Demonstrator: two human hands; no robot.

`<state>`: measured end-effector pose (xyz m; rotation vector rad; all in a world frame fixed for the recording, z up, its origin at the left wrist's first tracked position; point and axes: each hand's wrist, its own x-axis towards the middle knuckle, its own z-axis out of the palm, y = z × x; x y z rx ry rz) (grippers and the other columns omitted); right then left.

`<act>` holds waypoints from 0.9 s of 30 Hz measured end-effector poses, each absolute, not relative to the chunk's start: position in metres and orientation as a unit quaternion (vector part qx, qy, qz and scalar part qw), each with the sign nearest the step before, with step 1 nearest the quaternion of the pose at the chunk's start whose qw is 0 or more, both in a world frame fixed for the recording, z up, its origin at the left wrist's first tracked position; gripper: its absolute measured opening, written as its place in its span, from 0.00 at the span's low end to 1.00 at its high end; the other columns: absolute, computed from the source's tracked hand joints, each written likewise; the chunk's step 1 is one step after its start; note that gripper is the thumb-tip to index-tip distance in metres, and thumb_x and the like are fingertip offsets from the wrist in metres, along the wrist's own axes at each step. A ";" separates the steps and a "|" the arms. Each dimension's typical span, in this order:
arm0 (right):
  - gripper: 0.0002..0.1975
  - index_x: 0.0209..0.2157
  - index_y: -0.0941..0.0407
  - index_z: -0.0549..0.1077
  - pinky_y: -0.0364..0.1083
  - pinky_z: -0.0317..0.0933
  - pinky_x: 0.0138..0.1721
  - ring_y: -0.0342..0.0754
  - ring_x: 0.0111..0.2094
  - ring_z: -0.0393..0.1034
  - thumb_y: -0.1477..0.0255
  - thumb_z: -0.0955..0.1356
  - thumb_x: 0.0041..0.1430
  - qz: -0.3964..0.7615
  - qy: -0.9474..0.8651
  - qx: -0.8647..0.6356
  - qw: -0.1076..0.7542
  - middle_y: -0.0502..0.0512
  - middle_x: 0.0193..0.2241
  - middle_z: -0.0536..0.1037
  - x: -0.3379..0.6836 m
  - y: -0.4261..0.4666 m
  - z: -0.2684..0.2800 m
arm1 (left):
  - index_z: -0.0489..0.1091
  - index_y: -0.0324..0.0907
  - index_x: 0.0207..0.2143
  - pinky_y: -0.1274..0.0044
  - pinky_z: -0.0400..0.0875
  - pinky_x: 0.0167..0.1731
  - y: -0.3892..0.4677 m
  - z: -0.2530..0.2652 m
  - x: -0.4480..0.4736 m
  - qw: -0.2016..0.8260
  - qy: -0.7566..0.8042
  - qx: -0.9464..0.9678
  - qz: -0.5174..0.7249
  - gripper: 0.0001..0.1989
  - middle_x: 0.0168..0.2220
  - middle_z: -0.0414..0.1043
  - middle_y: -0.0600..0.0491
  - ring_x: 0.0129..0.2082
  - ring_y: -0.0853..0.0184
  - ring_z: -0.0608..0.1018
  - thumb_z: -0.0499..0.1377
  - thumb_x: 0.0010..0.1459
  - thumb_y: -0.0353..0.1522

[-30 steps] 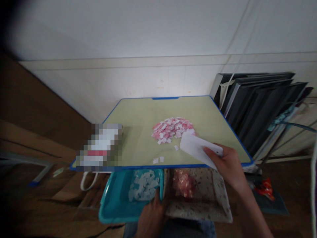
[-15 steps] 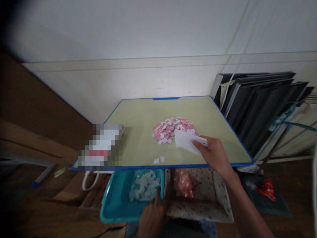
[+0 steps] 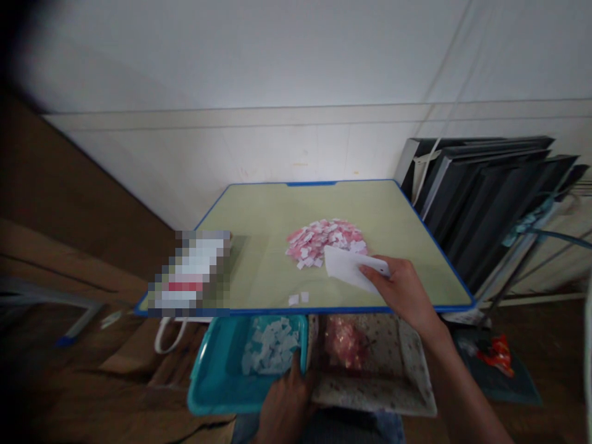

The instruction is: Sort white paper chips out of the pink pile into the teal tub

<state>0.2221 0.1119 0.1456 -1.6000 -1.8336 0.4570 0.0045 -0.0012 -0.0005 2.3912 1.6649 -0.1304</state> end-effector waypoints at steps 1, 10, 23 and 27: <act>0.14 0.25 0.59 0.74 0.40 0.50 0.15 0.42 0.15 0.60 0.64 0.63 0.52 0.176 -0.705 -0.605 0.325 0.49 0.15 0.70 0.220 0.113 0.146 | 0.46 0.52 0.57 0.70 0.73 0.25 -0.001 0.000 0.005 0.113 0.565 0.816 -0.046 0.41 0.51 0.59 0.30 0.28 0.59 0.77 0.60 0.41 0.40; 0.12 0.29 0.59 0.75 0.41 0.59 0.24 0.46 0.24 0.68 0.67 0.63 0.53 0.194 -0.755 -0.538 0.321 0.52 0.25 0.78 0.210 0.121 0.146 | 0.48 0.51 0.56 0.70 0.73 0.26 -0.002 -0.001 0.005 0.126 0.566 0.813 -0.058 0.38 0.52 0.58 0.30 0.30 0.59 0.76 0.58 0.43 0.42; 0.12 0.33 0.55 0.75 0.42 0.60 0.30 0.45 0.28 0.70 0.68 0.61 0.57 0.249 -0.819 -0.424 0.296 0.52 0.28 0.78 0.169 0.134 0.149 | 0.46 0.51 0.57 0.71 0.73 0.24 -0.003 -0.001 0.005 0.104 0.570 0.814 -0.040 0.41 0.51 0.60 0.31 0.28 0.60 0.76 0.60 0.42 0.40; 0.12 0.33 0.56 0.75 0.43 0.60 0.31 0.45 0.29 0.71 0.68 0.62 0.56 0.248 -0.820 -0.421 0.298 0.53 0.29 0.78 0.161 0.136 0.147 | 0.45 0.51 0.57 0.70 0.73 0.24 -0.003 -0.001 0.006 0.109 0.571 0.812 -0.051 0.41 0.50 0.61 0.31 0.28 0.60 0.76 0.60 0.42 0.41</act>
